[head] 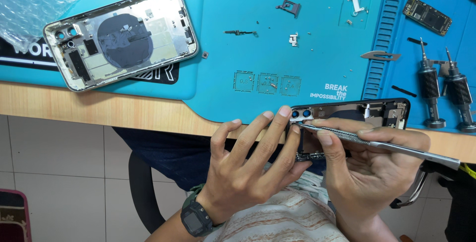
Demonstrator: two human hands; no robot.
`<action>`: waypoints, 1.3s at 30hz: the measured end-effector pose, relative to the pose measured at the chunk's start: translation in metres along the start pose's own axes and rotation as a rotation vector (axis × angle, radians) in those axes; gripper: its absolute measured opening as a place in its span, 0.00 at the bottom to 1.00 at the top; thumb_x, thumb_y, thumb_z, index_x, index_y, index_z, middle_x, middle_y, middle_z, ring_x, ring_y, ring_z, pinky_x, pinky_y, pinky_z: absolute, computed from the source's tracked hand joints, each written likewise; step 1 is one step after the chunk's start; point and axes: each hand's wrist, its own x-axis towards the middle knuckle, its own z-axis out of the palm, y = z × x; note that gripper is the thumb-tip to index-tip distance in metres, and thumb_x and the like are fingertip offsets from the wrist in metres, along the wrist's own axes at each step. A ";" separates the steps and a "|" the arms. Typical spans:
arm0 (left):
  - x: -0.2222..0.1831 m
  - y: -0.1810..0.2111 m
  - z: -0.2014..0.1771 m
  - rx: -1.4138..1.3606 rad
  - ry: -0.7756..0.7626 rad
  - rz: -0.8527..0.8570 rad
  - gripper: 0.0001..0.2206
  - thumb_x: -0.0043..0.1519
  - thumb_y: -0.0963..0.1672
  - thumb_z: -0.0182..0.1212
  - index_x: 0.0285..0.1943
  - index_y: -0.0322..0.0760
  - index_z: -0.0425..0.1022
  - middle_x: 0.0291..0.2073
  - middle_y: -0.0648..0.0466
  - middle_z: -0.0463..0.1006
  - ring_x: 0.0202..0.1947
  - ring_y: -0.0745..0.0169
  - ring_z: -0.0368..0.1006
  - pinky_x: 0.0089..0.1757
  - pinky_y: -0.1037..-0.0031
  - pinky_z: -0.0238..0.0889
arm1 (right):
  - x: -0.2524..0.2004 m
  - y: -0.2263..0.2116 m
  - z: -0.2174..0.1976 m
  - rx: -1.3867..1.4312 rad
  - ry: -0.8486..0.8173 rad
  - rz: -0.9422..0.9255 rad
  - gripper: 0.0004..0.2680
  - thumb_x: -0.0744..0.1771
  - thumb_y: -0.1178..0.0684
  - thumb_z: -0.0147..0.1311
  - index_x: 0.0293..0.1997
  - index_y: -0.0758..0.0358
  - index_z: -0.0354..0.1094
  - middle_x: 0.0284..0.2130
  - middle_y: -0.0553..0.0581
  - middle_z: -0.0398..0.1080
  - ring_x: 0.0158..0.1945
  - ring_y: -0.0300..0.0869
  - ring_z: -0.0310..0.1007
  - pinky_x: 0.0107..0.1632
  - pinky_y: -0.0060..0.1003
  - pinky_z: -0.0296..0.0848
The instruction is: The person uses tweezers to remove and install small components inside the back housing of two smartphones. They transfer parts between the devices, carefully placing them into the camera module area and other internal slots.
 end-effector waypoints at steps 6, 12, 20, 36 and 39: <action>0.002 0.004 -0.003 0.006 -0.014 -0.028 0.18 0.78 0.55 0.52 0.57 0.46 0.86 0.61 0.51 0.85 0.57 0.56 0.83 0.54 0.57 0.67 | 0.000 0.001 0.000 0.040 0.017 0.020 0.16 0.71 0.68 0.63 0.52 0.73 0.50 0.48 0.66 0.56 0.48 0.61 0.86 0.45 0.42 0.90; 0.002 0.005 -0.003 0.015 -0.010 -0.033 0.19 0.78 0.54 0.50 0.57 0.46 0.85 0.61 0.51 0.86 0.57 0.56 0.83 0.55 0.57 0.66 | 0.003 -0.003 -0.001 -0.080 -0.018 -0.047 0.13 0.71 0.69 0.63 0.51 0.83 0.55 0.54 0.69 0.53 0.49 0.63 0.86 0.45 0.43 0.91; 0.000 0.005 -0.003 0.019 0.001 -0.031 0.17 0.78 0.54 0.52 0.57 0.48 0.85 0.60 0.52 0.87 0.59 0.57 0.83 0.58 0.53 0.62 | 0.003 -0.001 -0.002 -0.021 0.042 -0.067 0.15 0.73 0.65 0.59 0.55 0.72 0.47 0.49 0.71 0.59 0.50 0.66 0.86 0.45 0.46 0.88; 0.000 0.008 0.000 0.045 0.007 -0.020 0.20 0.76 0.57 0.58 0.53 0.45 0.88 0.62 0.49 0.85 0.58 0.53 0.82 0.58 0.51 0.63 | 0.000 0.061 -0.068 -0.038 0.274 -0.199 0.12 0.86 0.51 0.43 0.65 0.76 0.59 0.58 0.73 0.66 0.55 0.66 0.79 0.65 0.62 0.90; 0.000 0.010 -0.002 0.053 -0.012 -0.021 0.19 0.76 0.57 0.59 0.54 0.45 0.88 0.63 0.49 0.84 0.58 0.52 0.82 0.58 0.50 0.63 | 0.005 0.070 -0.069 -0.052 0.315 -0.211 0.11 0.86 0.54 0.46 0.65 0.79 0.60 0.58 0.78 0.68 0.58 0.68 0.80 0.62 0.60 0.90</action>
